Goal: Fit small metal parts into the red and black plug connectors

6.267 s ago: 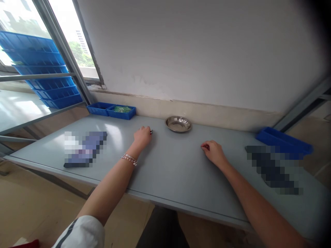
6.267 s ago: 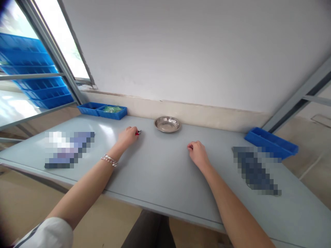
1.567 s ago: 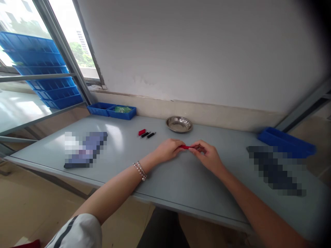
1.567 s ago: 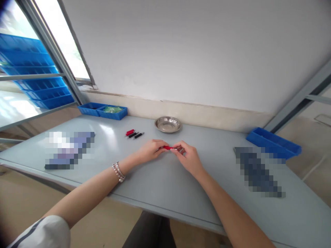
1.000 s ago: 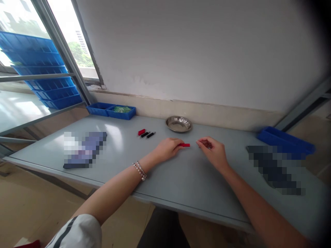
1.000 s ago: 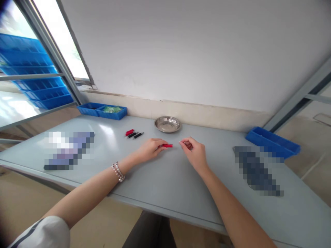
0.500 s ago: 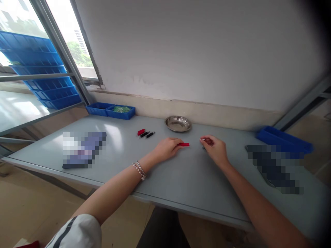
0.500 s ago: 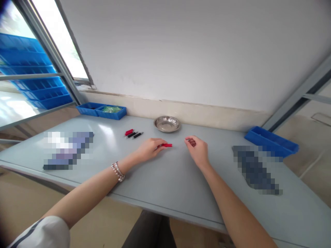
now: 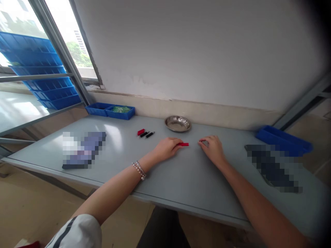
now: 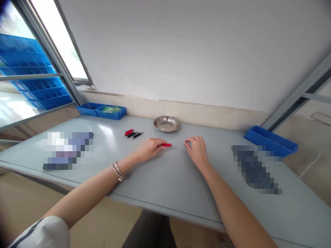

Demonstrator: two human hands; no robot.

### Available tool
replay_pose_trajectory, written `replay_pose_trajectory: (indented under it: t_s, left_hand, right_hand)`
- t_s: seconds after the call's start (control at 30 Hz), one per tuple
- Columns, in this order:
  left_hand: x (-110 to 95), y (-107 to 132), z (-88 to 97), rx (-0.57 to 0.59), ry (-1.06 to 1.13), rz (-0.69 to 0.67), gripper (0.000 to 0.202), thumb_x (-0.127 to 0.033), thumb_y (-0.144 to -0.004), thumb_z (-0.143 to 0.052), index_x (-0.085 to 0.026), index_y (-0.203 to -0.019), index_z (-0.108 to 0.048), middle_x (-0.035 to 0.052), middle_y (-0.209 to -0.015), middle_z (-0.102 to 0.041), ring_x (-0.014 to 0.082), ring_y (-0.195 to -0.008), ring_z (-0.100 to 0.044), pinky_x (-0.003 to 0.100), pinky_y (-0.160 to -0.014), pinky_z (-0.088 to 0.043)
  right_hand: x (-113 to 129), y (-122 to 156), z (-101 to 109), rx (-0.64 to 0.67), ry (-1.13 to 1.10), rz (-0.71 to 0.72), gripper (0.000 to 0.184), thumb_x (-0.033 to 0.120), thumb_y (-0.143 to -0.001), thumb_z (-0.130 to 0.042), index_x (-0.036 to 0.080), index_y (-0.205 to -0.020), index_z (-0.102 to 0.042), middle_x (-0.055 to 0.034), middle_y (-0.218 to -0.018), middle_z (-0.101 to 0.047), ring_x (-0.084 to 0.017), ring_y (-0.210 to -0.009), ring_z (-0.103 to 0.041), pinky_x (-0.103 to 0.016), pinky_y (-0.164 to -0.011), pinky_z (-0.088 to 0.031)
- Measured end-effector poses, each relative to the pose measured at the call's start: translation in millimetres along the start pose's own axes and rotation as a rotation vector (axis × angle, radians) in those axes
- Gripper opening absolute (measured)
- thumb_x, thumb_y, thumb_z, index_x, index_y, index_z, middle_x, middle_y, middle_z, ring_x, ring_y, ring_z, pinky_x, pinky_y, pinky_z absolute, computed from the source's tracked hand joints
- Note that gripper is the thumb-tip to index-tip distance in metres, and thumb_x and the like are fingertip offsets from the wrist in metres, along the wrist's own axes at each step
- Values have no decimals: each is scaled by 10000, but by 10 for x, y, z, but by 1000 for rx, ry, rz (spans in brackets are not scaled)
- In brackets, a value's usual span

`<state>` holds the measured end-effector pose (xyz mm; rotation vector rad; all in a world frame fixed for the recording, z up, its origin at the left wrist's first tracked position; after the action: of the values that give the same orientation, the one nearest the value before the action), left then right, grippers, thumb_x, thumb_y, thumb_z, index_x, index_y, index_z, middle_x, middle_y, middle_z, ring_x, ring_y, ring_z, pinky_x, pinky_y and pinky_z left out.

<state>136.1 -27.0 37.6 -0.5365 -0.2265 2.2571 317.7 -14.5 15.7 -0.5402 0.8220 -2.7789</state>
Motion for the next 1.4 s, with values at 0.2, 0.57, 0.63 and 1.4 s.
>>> replay_pose_trajectory:
  t_s: [0.2,0.57,0.63,1.4]
  left_hand:
    - [3,1,-3,0,-1,5,240,-303,-859,-397,-165,-963,-563,61,-877,-615,163,-768,-570,246,-664,-420]
    - [0,1,3,7,-2,9,236,-297,-857,-404,-168,-972,-564,63,-886,-621,164,-782,-576,245,-658,-419]
    - [4,1,2,6,-5,15,240,-304,-857,-403,-170,-970,-566,62,-885,-622,165,-780,-577,245,-653,-420]
    - [3,4,8,-2,-16,17,241,-308,-859,-397,-168,-953,-569,61,-866,-621,165,-771,-573,249,-668,-425]
  right_hand:
    - [-86,21,-126,135,159,-78,154,309,-738,-537,197,-723,-641,-62,-792,-627,-234,-817,-501,-330,-650,-351]
    - [-127,27,-178,189,182,-106,147,286,-738,-510,196,-747,-626,-58,-745,-624,-221,-784,-516,-305,-608,-335]
    - [-132,31,-181,179,171,-100,142,281,-736,-504,197,-736,-619,-58,-738,-621,-216,-769,-518,-304,-605,-336]
    - [-205,25,-221,227,92,-76,100,218,-723,-488,189,-723,-584,-39,-690,-578,-167,-693,-504,-271,-604,-347]
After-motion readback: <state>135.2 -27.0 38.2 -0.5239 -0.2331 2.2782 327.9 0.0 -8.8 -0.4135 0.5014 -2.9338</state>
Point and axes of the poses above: each hand's wrist, its own y-axis away from the middle knuckle, its own z-axis out of the back of the hand, x = y × z, the point moved 6 cm from there along -y, towards the middle knuckle
